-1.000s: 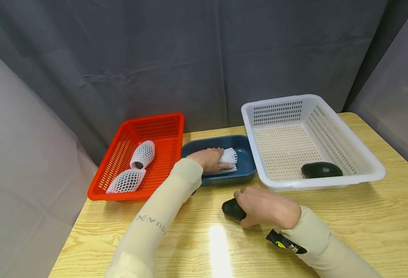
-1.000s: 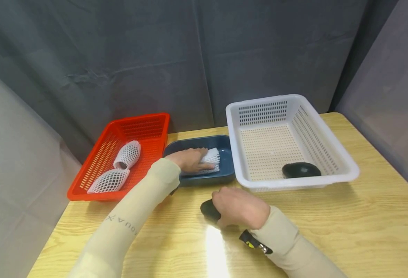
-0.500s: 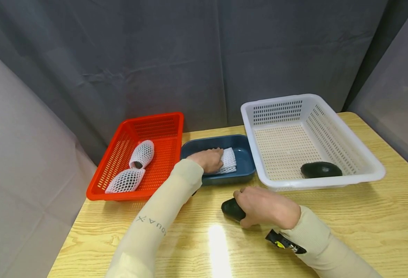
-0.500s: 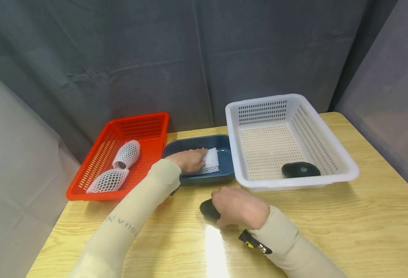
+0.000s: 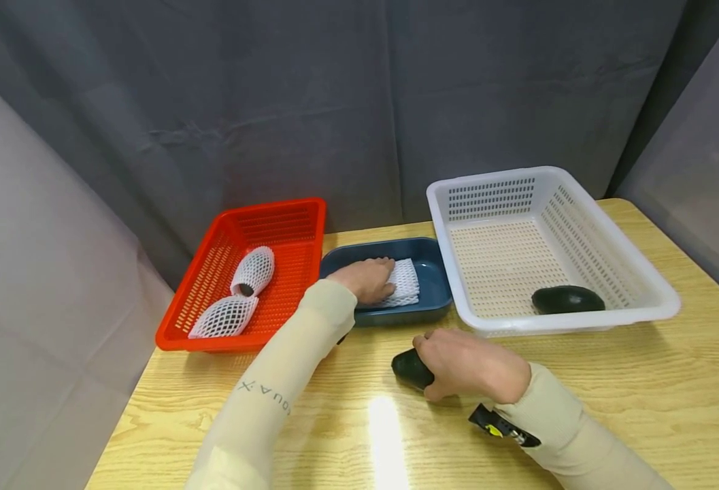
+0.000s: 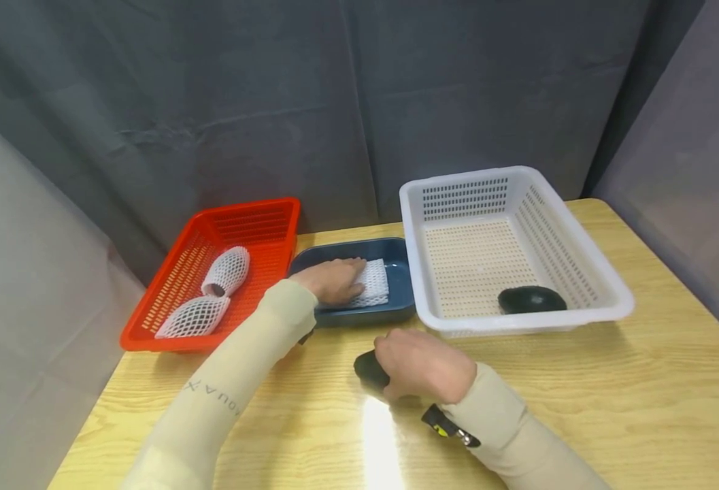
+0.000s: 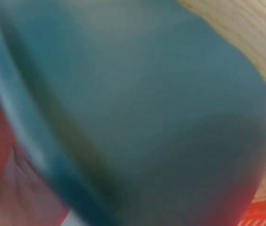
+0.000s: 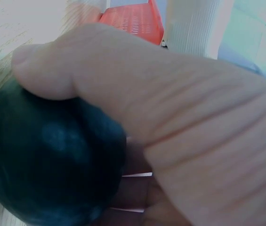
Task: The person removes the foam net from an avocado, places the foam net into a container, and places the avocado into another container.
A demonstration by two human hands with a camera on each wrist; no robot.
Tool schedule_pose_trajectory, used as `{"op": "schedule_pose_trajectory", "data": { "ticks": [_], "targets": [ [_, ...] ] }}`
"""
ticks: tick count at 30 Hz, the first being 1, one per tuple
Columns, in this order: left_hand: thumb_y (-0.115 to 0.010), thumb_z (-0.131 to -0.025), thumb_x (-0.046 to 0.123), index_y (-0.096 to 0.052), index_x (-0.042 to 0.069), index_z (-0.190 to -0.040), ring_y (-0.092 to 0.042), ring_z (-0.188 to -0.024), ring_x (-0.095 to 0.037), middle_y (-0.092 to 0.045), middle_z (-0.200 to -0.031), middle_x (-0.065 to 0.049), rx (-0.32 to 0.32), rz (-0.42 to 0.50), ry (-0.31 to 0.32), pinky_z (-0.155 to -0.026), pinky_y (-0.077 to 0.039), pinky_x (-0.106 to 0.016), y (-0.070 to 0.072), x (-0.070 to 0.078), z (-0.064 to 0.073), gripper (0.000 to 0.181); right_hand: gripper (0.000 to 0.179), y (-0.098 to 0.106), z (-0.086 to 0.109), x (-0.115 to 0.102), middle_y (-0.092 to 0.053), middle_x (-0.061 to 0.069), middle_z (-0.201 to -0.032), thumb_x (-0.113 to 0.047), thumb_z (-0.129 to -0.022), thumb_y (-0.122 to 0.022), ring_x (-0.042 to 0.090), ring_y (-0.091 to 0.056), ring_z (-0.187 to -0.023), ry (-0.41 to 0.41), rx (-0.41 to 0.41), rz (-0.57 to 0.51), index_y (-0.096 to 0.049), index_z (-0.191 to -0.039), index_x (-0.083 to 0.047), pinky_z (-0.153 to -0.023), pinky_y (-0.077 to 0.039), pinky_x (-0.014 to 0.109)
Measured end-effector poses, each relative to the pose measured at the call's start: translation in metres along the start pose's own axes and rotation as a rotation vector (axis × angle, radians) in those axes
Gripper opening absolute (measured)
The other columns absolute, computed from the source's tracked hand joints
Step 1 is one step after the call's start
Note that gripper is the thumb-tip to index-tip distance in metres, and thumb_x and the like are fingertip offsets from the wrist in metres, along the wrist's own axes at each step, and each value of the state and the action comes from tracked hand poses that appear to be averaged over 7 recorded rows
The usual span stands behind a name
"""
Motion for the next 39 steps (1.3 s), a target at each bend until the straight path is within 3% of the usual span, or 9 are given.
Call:
{"op": "schedule_pose_trajectory", "data": {
  "ticks": [24, 39],
  "targets": [
    [-0.048, -0.108, 0.043, -0.025, 0.01, -0.165, -0.029, -0.16, -0.025, -0.027, -0.173, -0.006, 0.04, -0.018, -0.004, -0.132, -0.024, -0.042, 0.018, -0.011, 0.019, 0.07, 0.036, 0.001, 0.0, 0.001, -0.063, 0.003, -0.079, -0.019, -0.068, -0.086, 0.015, -0.056, -0.069, 0.004, 0.003, -0.026, -0.063, -0.092, -0.006, -0.064, -0.051, 0.033],
    [-0.053, -0.106, 0.042, -0.027, 0.013, -0.165, -0.031, -0.16, -0.023, -0.029, -0.172, -0.004, 0.048, -0.038, -0.017, -0.13, -0.028, -0.043, 0.023, -0.006, 0.033, 0.07, 0.04, 0.001, -0.002, 0.003, -0.065, 0.003, -0.083, -0.02, -0.069, -0.086, 0.014, -0.058, -0.072, 0.026, -0.007, -0.043, -0.062, -0.097, -0.006, -0.066, -0.051, 0.034]
  ]
}}
Point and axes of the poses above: each hand's wrist, its own z-axis away from the middle knuckle, its own y-axis out of the back of the hand, x = y × z, the point moved 2 cm from there along -z, towards the middle knuckle
